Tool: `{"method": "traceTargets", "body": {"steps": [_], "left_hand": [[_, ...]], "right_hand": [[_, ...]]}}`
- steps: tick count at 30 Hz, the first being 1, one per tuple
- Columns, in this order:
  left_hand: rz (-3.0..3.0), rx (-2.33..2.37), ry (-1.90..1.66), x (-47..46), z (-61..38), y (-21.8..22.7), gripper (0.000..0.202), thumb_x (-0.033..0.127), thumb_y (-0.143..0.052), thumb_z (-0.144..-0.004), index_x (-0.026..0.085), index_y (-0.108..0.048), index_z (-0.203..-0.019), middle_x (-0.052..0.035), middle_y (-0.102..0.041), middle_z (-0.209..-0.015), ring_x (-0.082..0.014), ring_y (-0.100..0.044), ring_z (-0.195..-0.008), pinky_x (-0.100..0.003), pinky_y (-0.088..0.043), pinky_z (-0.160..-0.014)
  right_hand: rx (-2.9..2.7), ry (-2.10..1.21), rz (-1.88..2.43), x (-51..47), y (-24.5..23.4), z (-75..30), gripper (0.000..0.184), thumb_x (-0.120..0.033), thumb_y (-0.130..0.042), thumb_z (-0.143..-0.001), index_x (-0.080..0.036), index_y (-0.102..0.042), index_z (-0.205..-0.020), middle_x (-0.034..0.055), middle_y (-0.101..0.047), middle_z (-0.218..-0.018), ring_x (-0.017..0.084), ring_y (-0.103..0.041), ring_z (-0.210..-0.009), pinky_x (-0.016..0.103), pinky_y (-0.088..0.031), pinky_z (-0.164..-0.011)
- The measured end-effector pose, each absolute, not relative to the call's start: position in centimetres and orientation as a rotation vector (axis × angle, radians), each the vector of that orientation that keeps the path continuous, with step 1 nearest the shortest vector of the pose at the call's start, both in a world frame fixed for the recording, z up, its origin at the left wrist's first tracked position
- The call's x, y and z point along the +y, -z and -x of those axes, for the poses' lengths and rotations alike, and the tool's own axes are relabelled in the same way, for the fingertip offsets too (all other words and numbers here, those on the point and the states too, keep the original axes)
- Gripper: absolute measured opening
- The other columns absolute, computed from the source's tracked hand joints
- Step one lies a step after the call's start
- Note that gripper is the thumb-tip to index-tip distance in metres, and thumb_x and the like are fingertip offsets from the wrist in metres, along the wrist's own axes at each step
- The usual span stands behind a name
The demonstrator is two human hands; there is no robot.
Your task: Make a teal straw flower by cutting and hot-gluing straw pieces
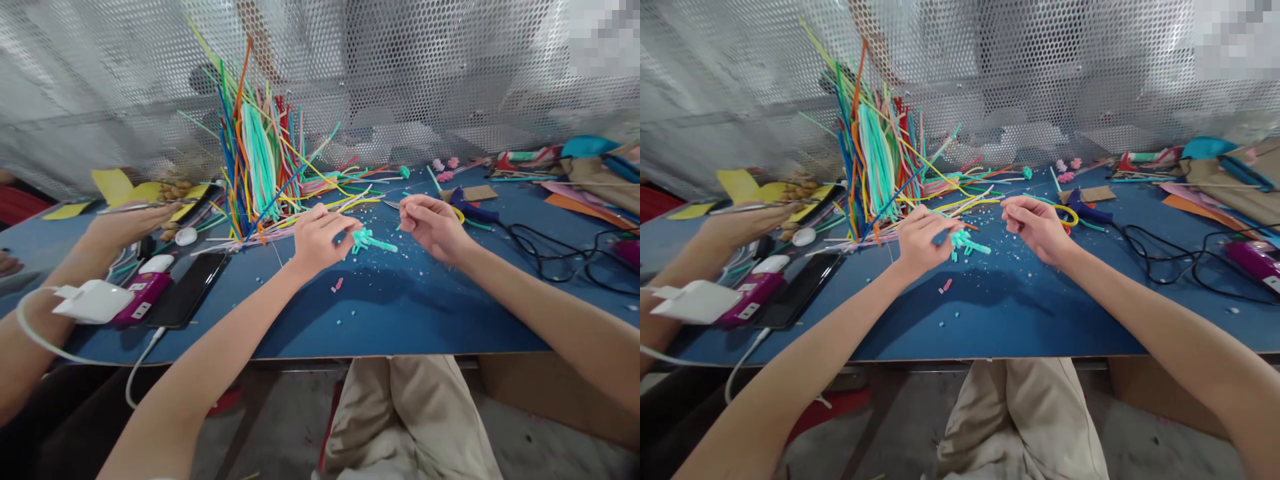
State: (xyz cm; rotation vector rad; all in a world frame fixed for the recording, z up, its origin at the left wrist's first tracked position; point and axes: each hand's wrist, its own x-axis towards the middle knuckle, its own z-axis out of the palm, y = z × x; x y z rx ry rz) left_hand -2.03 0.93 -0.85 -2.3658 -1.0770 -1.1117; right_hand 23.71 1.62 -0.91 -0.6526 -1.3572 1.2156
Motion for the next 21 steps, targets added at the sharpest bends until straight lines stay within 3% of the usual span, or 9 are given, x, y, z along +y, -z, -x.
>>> {"method": "traceTargets", "body": {"steps": [4, 6, 8, 11, 13, 16, 21], "left_hand": [[2.298, -1.24, 1.172, 1.7, 2.4, 0.9, 0.022, 0.034, -0.054, -0.096, 0.025, -0.074, -0.098, -0.0011, -0.077, -0.092, -0.0182, -0.062, -0.079, -0.037, -0.046, -0.081], [2.265, -1.281, 1.222, 1.7, 2.3, 0.9, 0.021, 0.034, -0.055, -0.096, 0.024, -0.071, -0.106, -0.0017, -0.076, -0.093, -0.0186, -0.064, -0.085, -0.035, -0.047, -0.083], [2.226, -1.317, 1.282, 1.6, 2.0, 0.7, 0.026, 0.038, -0.057, -0.096, 0.024, -0.066, -0.116, -0.0027, -0.074, -0.093, -0.0192, -0.065, -0.091, -0.034, -0.048, -0.086], [2.207, -1.355, 1.308, 1.3, 1.7, 0.6, 0.035, 0.045, -0.059, -0.095, 0.023, -0.061, -0.122, -0.0036, -0.071, -0.093, -0.0194, -0.065, -0.094, -0.033, -0.049, -0.086], [2.223, -1.366, 1.286, 1.2, 1.6, 0.5, 0.035, 0.046, -0.058, -0.095, 0.022, -0.06, -0.121, -0.0038, -0.07, -0.094, -0.0194, -0.065, -0.095, -0.032, -0.05, -0.086], [2.26, -1.384, 1.241, 1.2, 1.7, 0.5, 0.033, 0.044, -0.057, -0.095, 0.021, -0.062, -0.118, -0.0036, -0.069, -0.094, -0.0191, -0.066, -0.094, -0.032, -0.05, -0.085], [2.31, -1.409, 1.204, 1.1, 1.9, 0.2, 0.025, 0.039, -0.059, -0.092, 0.022, -0.065, -0.109, -0.0012, -0.07, -0.09, -0.0167, -0.067, -0.084, -0.029, -0.05, -0.077]], "right_hand": [[-1.489, -0.901, 0.746, 3.3, 0.8, -25.9, 0.051, -0.068, -0.047, -0.095, -0.024, -0.063, -0.076, -0.0036, -0.042, -0.048, 0.01, -0.034, -0.041, 0.031, -0.038, -0.045], [-1.614, -0.612, 0.819, 4.4, 0.8, -27.5, 0.043, -0.062, -0.045, -0.098, -0.025, -0.066, -0.093, 0.0001, -0.059, -0.064, 0.012, -0.045, -0.047, 0.031, -0.042, -0.05], [-1.795, -0.254, 0.923, 5.7, 0.9, -29.2, 0.03, -0.047, -0.055, -0.095, -0.025, -0.065, -0.112, 0.0053, -0.069, -0.095, 0.015, -0.057, -0.064, 0.035, -0.05, -0.064], [-2.052, 0.134, 1.014, 7.4, 1.7, -30.9, 0.021, -0.031, -0.056, -0.091, -0.021, -0.07, -0.103, 0.01, -0.068, -0.108, 0.023, -0.063, -0.092, 0.045, -0.051, -0.089], [-2.184, 0.193, 1.028, 8.0, 2.6, -31.2, 0.02, -0.029, -0.055, -0.09, -0.022, -0.072, -0.099, 0.0104, -0.069, -0.109, 0.026, -0.062, -0.105, 0.05, -0.048, -0.097], [-2.318, 0.177, 1.05, 7.9, 3.5, -30.2, 0.023, -0.03, -0.054, -0.093, -0.023, -0.072, -0.103, 0.0094, -0.07, -0.113, 0.027, -0.061, -0.108, 0.052, -0.047, -0.097], [-2.507, 0.049, 0.889, 5.1, 3.5, -26.0, 0.038, -0.036, -0.051, -0.097, -0.02, -0.064, -0.13, 0.0111, -0.066, -0.13, 0.03, -0.057, -0.121, 0.052, -0.044, -0.104]]}}
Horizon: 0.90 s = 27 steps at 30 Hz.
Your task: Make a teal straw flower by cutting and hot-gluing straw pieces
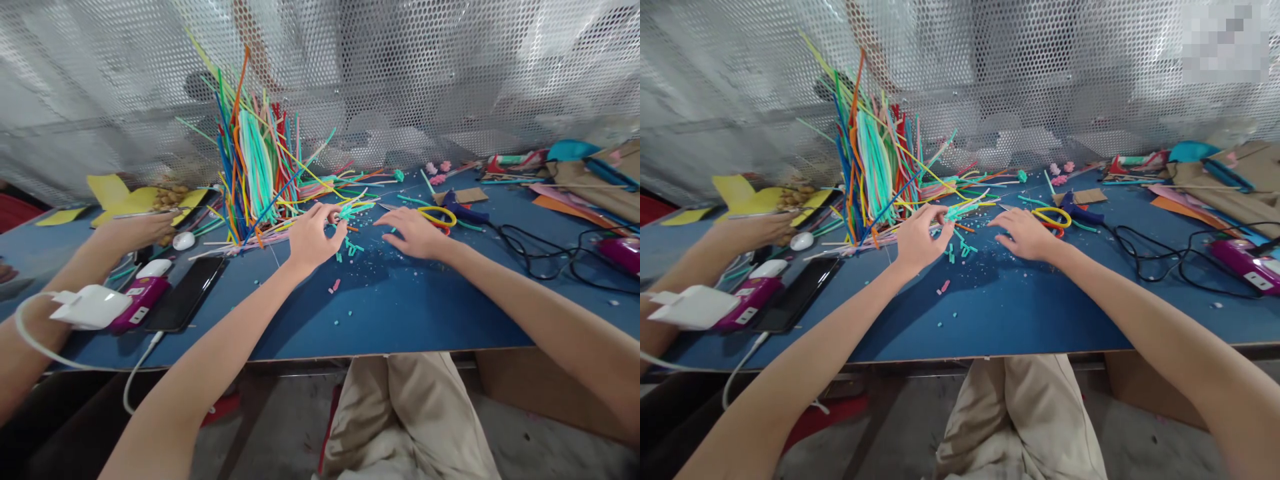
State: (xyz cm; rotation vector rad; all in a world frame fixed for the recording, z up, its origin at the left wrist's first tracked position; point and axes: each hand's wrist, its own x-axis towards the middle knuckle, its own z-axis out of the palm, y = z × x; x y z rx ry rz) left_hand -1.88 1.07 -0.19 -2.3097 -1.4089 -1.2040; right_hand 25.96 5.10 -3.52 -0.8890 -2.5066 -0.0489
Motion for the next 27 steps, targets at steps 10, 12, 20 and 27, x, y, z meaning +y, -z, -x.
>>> {"method": "traceTargets", "body": {"steps": [10, 12, 20, 27], "left_hand": [[2.35, -1.538, 1.076, 2.0, 2.0, 1.1, 0.023, 0.046, -0.064, -0.092, 0.028, -0.076, -0.101, 0.0008, -0.075, -0.076, -0.0189, -0.068, -0.07, -0.029, -0.047, -0.063], [2.341, -1.527, 1.079, 2.2, 2.2, 1.2, 0.023, 0.046, -0.063, -0.093, 0.029, -0.077, -0.098, 0.001, -0.075, -0.074, -0.0182, -0.067, -0.066, -0.029, -0.046, -0.061], [2.327, -1.468, 1.124, 2.1, 2.1, 1.1, 0.027, 0.045, -0.056, -0.099, 0.028, -0.077, -0.102, -0.0001, -0.079, -0.096, -0.019, -0.073, -0.086, -0.031, -0.051, -0.072], [2.282, -1.408, 1.165, 2.5, 2.4, 1.3, 0.024, 0.043, -0.062, -0.097, 0.027, -0.078, -0.107, -0.0018, -0.079, -0.092, -0.0187, -0.07, -0.082, -0.033, -0.051, -0.08]], "right_hand": [[-2.701, -0.151, 0.734, 1.1, 3.5, -22.5, 0.055, -0.053, -0.034, -0.104, -0.025, -0.051, -0.148, 0.0099, -0.053, -0.152, 0.031, -0.048, -0.137, 0.054, -0.036, -0.113], [-2.726, -0.138, 0.724, 1.2, 3.8, -22.4, 0.057, -0.055, -0.034, -0.104, -0.026, -0.048, -0.151, 0.0095, -0.05, -0.155, 0.032, -0.046, -0.138, 0.054, -0.034, -0.114], [-2.743, -0.12, 0.716, 1.3, 4.4, -22.0, 0.06, -0.059, -0.035, -0.103, -0.026, -0.048, -0.152, 0.0061, -0.051, -0.154, 0.034, -0.045, -0.137, 0.054, -0.033, -0.112], [-2.694, -0.093, 0.676, 1.6, 4.0, -22.2, 0.057, -0.057, -0.038, -0.103, -0.021, -0.059, -0.141, 0.0092, -0.062, -0.143, 0.031, -0.051, -0.129, 0.05, -0.034, -0.108]]}}
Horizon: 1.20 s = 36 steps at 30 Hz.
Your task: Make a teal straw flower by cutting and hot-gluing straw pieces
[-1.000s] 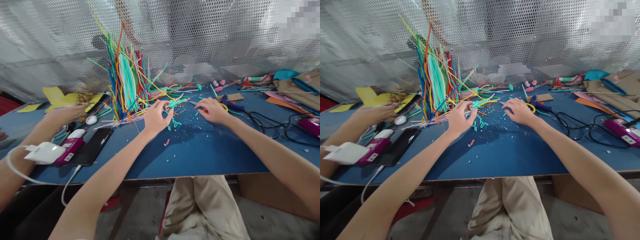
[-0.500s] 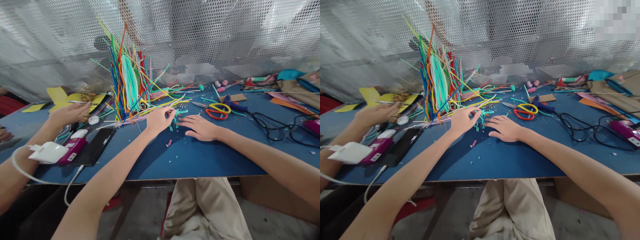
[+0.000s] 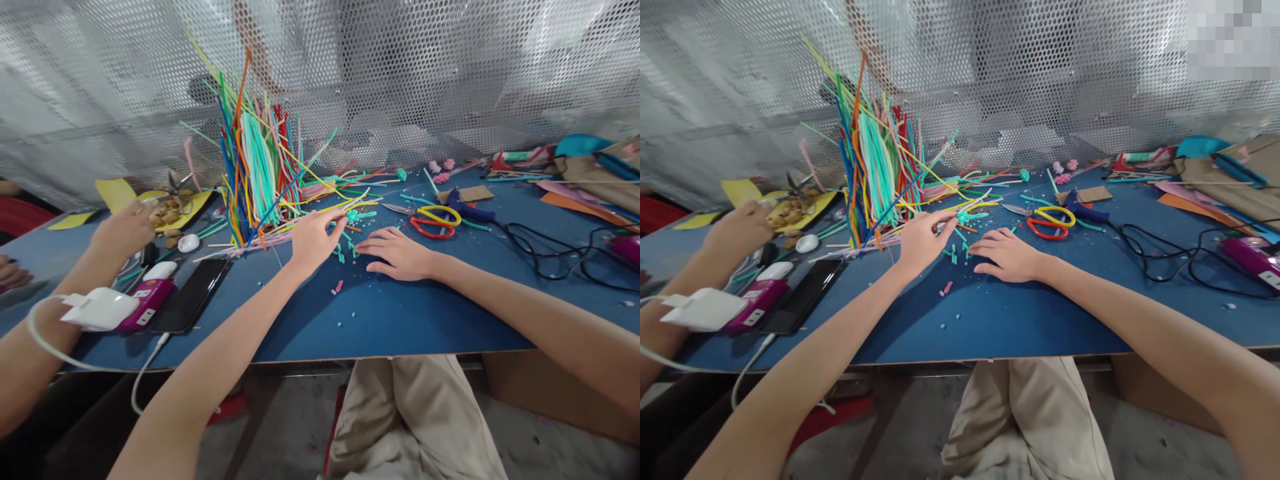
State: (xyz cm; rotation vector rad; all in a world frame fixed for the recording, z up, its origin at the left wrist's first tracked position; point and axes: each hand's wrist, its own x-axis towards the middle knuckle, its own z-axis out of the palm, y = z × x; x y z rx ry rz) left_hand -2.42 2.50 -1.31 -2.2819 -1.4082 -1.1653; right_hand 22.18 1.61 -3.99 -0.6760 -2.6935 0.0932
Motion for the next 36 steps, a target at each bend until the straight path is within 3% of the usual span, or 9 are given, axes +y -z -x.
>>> {"method": "traceTargets", "body": {"steps": [8, 14, 20, 26, 36], "left_hand": [[2.227, -1.385, 1.174, 2.3, 2.5, 1.3, 0.023, 0.045, -0.064, -0.096, 0.03, -0.079, -0.105, -0.0011, -0.077, -0.083, -0.0163, -0.065, -0.072, -0.03, -0.047, -0.07], [2.257, -1.319, 1.234, 2.3, 2.4, 1.1, 0.02, 0.043, -0.066, -0.095, 0.029, -0.079, -0.101, -0.0005, -0.077, -0.085, -0.015, -0.066, -0.071, -0.03, -0.048, -0.072], [2.246, -1.287, 1.284, 2.4, 2.5, 1.2, 0.021, 0.044, -0.066, -0.095, 0.028, -0.077, -0.101, 0.0015, -0.077, -0.083, -0.0135, -0.063, -0.069, -0.028, -0.047, -0.071], [2.229, -1.285, 1.298, 2.4, 2.5, 1.1, 0.021, 0.043, -0.063, -0.097, 0.027, -0.076, -0.102, 0.0015, -0.077, -0.089, -0.0127, -0.063, -0.07, -0.028, -0.047, -0.074], [2.285, -1.326, 1.292, 2.2, 2.3, 0.9, 0.025, 0.046, -0.061, -0.098, 0.026, -0.076, -0.098, 0.0012, -0.079, -0.097, -0.013, -0.07, -0.078, -0.027, -0.05, -0.074]], "right_hand": [[-2.747, -0.121, 0.726, 1.6, 4.5, -21.7, 0.063, -0.062, -0.034, -0.102, -0.024, -0.05, -0.15, 0.0087, -0.047, -0.157, 0.034, -0.042, -0.138, 0.054, -0.026, -0.112], [-2.728, -0.163, 0.749, 1.6, 4.5, -21.7, 0.064, -0.06, -0.033, -0.103, -0.019, -0.052, -0.149, 0.0093, -0.052, -0.153, 0.034, -0.044, -0.133, 0.054, -0.028, -0.11], [-2.606, -0.07, 0.645, 1.8, 4.4, -21.8, 0.05, -0.047, -0.041, -0.105, -0.017, -0.062, -0.138, 0.0107, -0.063, -0.141, 0.031, -0.05, -0.127, 0.051, -0.034, -0.108], [-2.34, 0.0, 0.513, 2.6, 4.1, -22.5, 0.024, -0.03, -0.053, -0.102, -0.021, -0.073, -0.111, 0.0062, -0.075, -0.108, 0.021, -0.063, -0.101, 0.04, -0.048, -0.092], [-2.21, 0.159, 0.551, 2.2, 3.2, -23.3, 0.014, -0.022, -0.059, -0.096, -0.021, -0.068, -0.108, 0.0042, -0.074, -0.093, 0.018, -0.064, -0.087, 0.035, -0.048, -0.082]]}}
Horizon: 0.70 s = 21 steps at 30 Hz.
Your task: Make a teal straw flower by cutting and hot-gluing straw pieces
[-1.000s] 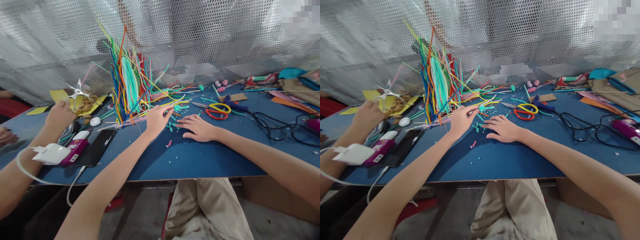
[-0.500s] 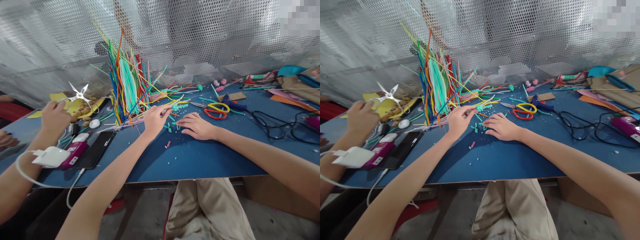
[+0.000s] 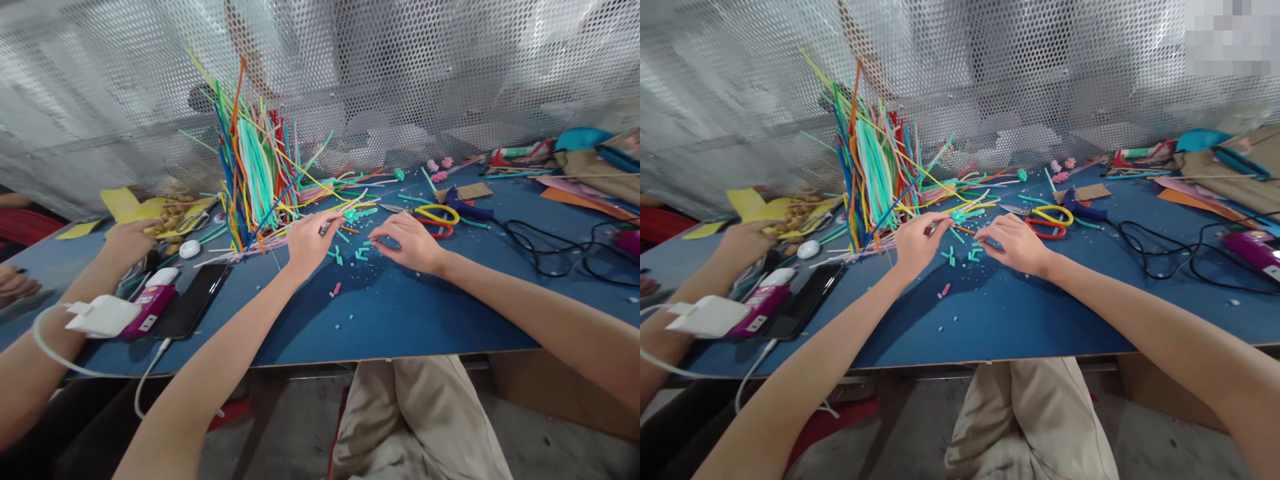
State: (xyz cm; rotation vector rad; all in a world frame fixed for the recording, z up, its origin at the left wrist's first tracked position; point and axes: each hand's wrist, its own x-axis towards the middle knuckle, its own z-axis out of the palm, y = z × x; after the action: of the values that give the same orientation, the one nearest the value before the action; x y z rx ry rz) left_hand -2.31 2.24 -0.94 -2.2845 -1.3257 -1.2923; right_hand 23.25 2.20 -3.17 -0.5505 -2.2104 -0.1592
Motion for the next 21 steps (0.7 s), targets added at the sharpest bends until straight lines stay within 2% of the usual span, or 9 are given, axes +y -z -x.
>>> {"method": "traceTargets", "body": {"steps": [9, 15, 21], "left_hand": [[2.314, -1.318, 1.268, 2.07, 2.21, 0.86, 0.027, 0.043, -0.055, -0.101, 0.024, -0.074, -0.098, -0.0007, -0.078, -0.099, -0.0136, -0.071, -0.085, -0.027, -0.049, -0.074], [2.336, -1.359, 1.228, 2.01, 2.01, 0.88, 0.028, 0.043, -0.052, -0.102, 0.024, -0.073, -0.101, -0.0008, -0.077, -0.1, -0.0125, -0.067, -0.075, -0.027, -0.047, -0.069], [2.345, -1.363, 1.182, 2.02, 2.02, 0.98, 0.029, 0.045, -0.056, -0.1, 0.023, -0.072, -0.111, -0.0016, -0.074, -0.092, -0.0123, -0.064, -0.073, -0.026, -0.046, -0.068]], "right_hand": [[-2.245, 0.164, 0.506, 2.23, 3.15, -23.43, 0.03, -0.017, -0.053, -0.098, -0.025, -0.066, -0.123, 0.0068, -0.071, -0.108, 0.021, -0.062, -0.098, 0.039, -0.05, -0.086], [-2.154, 0.114, 0.493, 2.36, 2.98, -23.51, 0.023, -0.02, -0.053, -0.1, -0.025, -0.071, -0.113, 0.0062, -0.072, -0.104, 0.019, -0.063, -0.095, 0.039, -0.053, -0.087], [-2.111, 0.054, 0.633, 2.08, 2.41, -24.0, 0.015, -0.028, -0.059, -0.097, -0.025, -0.072, -0.102, 0.0042, -0.075, -0.097, 0.021, -0.066, -0.093, 0.041, -0.052, -0.089]]}}
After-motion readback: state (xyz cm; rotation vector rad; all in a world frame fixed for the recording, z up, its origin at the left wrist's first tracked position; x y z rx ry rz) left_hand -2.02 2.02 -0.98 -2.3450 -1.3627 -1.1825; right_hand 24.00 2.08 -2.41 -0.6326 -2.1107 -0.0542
